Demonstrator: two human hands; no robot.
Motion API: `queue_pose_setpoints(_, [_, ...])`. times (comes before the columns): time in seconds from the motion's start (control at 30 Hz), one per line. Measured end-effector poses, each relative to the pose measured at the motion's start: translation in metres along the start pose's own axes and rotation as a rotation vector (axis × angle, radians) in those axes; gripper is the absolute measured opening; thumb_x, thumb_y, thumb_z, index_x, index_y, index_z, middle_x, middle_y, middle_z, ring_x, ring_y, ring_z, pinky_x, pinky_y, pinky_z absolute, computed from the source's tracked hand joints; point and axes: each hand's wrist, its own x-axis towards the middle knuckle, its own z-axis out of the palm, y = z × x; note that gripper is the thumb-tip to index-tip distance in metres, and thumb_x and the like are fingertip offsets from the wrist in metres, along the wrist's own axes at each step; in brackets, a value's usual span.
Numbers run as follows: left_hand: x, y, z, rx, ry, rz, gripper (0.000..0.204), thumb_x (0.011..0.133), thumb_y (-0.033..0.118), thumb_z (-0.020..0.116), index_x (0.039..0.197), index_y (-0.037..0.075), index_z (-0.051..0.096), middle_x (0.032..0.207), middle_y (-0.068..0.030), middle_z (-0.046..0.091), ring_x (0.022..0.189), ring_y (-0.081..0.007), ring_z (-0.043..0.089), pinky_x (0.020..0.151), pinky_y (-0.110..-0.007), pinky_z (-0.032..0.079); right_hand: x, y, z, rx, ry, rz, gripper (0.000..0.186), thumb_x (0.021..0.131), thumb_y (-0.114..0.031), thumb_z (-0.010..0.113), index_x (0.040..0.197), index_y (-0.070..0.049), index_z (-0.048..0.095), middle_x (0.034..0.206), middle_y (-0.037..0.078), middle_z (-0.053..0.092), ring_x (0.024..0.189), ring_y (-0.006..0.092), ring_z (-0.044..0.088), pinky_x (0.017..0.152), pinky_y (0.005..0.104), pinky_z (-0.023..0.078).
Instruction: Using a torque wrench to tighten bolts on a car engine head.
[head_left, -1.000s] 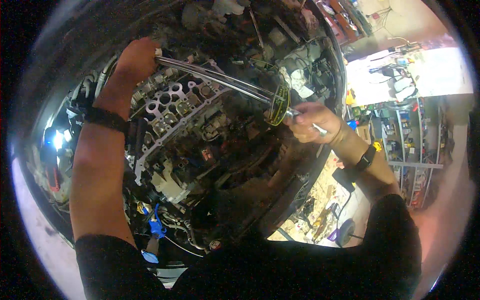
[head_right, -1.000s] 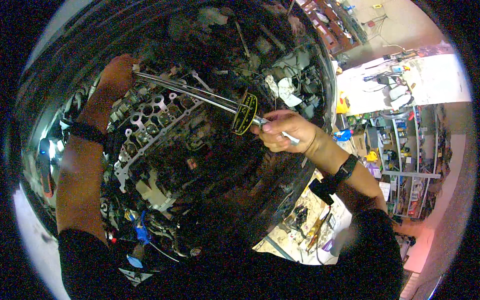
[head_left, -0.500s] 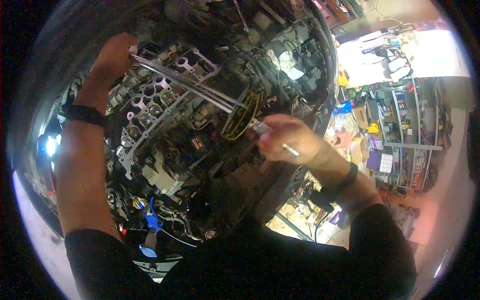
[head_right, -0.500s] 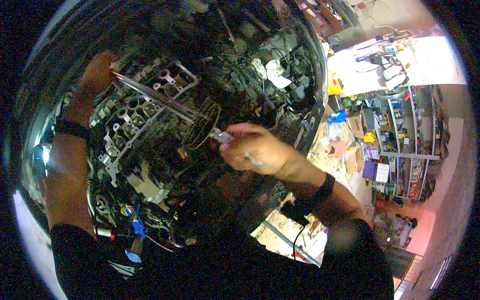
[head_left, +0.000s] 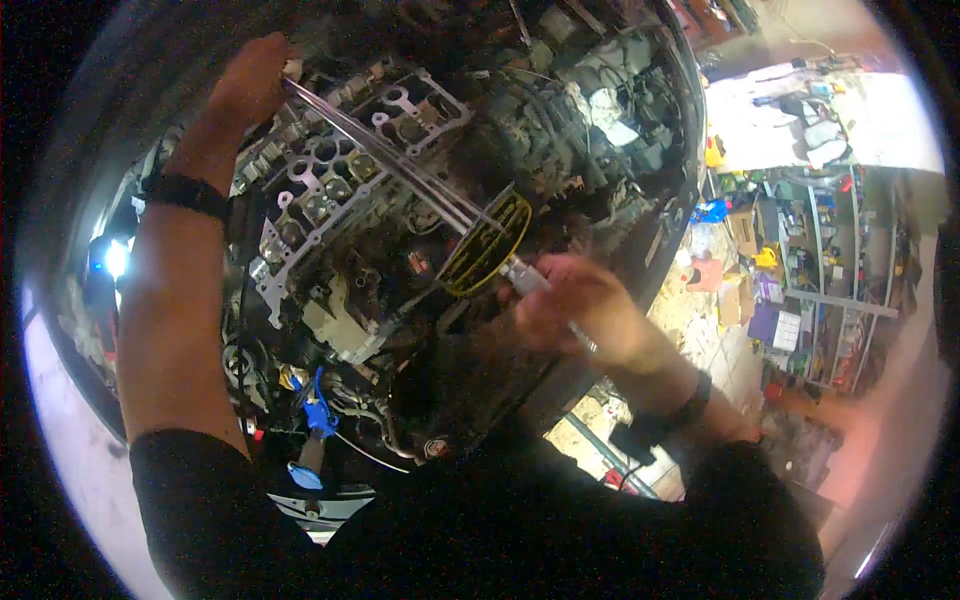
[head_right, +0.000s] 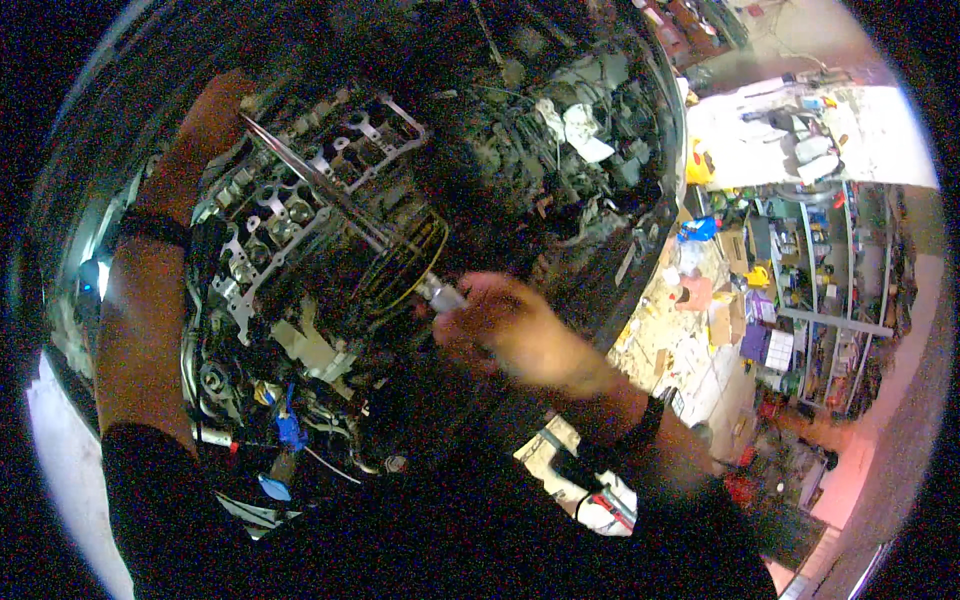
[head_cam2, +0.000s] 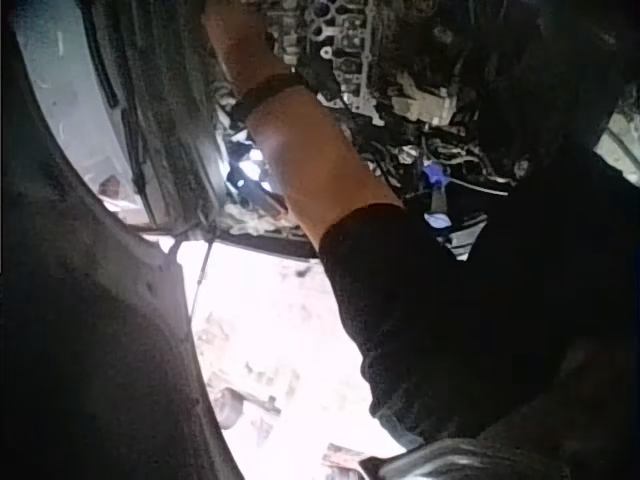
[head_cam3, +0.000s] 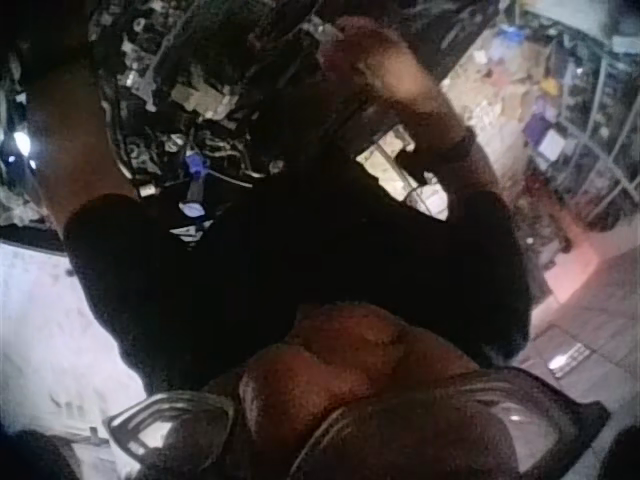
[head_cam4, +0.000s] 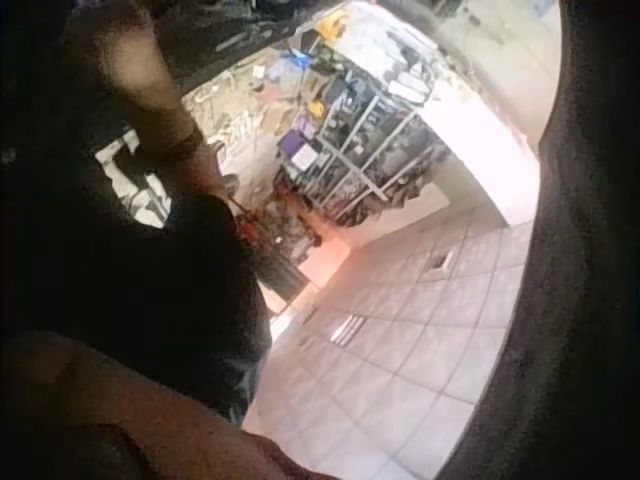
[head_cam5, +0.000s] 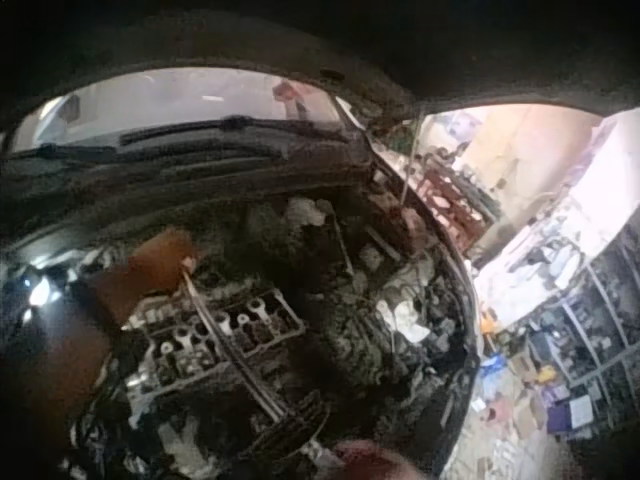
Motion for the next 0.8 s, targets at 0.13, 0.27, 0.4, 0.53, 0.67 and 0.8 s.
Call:
queue_pose_setpoints(0.13, [-0.007, -0.008, -0.005, 0.028, 0.045, 0.081, 0.036, 0.069, 0.003, 0.07, 0.105, 0.008, 0.065, 0.102, -0.0163, 0.058, 0.103, -0.0383, 0.055, 0.089, -0.045, 0.047, 0.004, -0.012, -0.009, -0.095, 0.031, -0.034, 0.019, 0.089, -0.022, 0.066, 0.099, -0.007, 0.062, 0.071, -0.002, 0.058, 0.057, 0.0074, 0.051, 0.047, 0.0234, 0.036])
queue_pose_setpoints(0.27, [0.001, 0.029, -0.013, -0.005, 0.151, -0.15, 0.04, 0.07, -0.002, 0.067, 0.109, 0.008, 0.063, 0.111, -0.0144, 0.059, 0.108, -0.0373, 0.055, 0.094, -0.044, 0.046, 0.015, -0.052, -0.058, -0.548, 0.15, -0.007, 0.018, 0.09, -0.023, 0.067, 0.099, -0.007, 0.062, 0.073, -0.002, 0.059, 0.063, 0.0065, 0.055, 0.053, 0.021, 0.04])
queue_pose_setpoints(0.4, [-0.028, 0.024, -0.017, -0.341, 0.239, -0.351, 0.036, 0.077, -0.003, 0.062, 0.112, 0.008, 0.062, 0.116, -0.0133, 0.061, 0.107, -0.034, 0.059, 0.093, -0.041, 0.049, 0.031, -0.076, -0.062, -1.311, 0.219, -0.326, 0.028, 0.087, -0.026, 0.066, 0.102, -0.003, 0.061, 0.08, 0.018, 0.064, 0.072, 0.0331, 0.064, 0.065, 0.0444, 0.05])
queue_pose_setpoints(0.53, [-0.037, 0.034, 0.004, -0.884, 0.264, -0.831, 0.031, 0.085, 0.006, 0.056, 0.115, 0.003, 0.061, 0.114, -0.0191, 0.063, 0.098, -0.0325, 0.064, 0.086, -0.039, 0.051, 0.051, -0.078, -0.069, -1.625, 0.585, -0.297, 0.032, 0.082, -0.032, 0.068, 0.099, -0.006, 0.064, 0.084, 0.023, 0.065, 0.083, 0.0439, 0.061, 0.071, 0.051, 0.049])
queue_pose_setpoints(0.67, [-0.091, -0.012, 0.105, -0.369, -0.068, -0.682, 0.052, 0.08, 0.037, 0.068, 0.116, 0.001, 0.061, 0.102, -0.0253, 0.067, 0.097, -0.0407, 0.064, 0.086, -0.045, 0.05, 0.062, -0.096, -0.078, -1.534, 0.506, -0.438, 0.028, 0.08, -0.028, 0.07, 0.096, -0.005, 0.066, 0.081, 0.021, 0.064, 0.077, 0.0391, 0.061, 0.067, 0.0445, 0.048])
queue_pose_setpoints(0.8, [-0.051, 0.056, 0.088, -0.23, -0.397, -0.884, 0.049, 0.08, 0.042, 0.069, 0.109, 0.002, 0.066, 0.101, -0.025, 0.067, 0.097, -0.0415, 0.064, 0.086, -0.046, 0.05, 0.051, -0.099, -0.085, -1.459, 0.525, -0.425, 0.023, 0.079, -0.015, 0.068, 0.095, 0.001, 0.065, 0.075, 0.018, 0.062, 0.069, 0.026, 0.059, 0.066, 0.0363, 0.046])
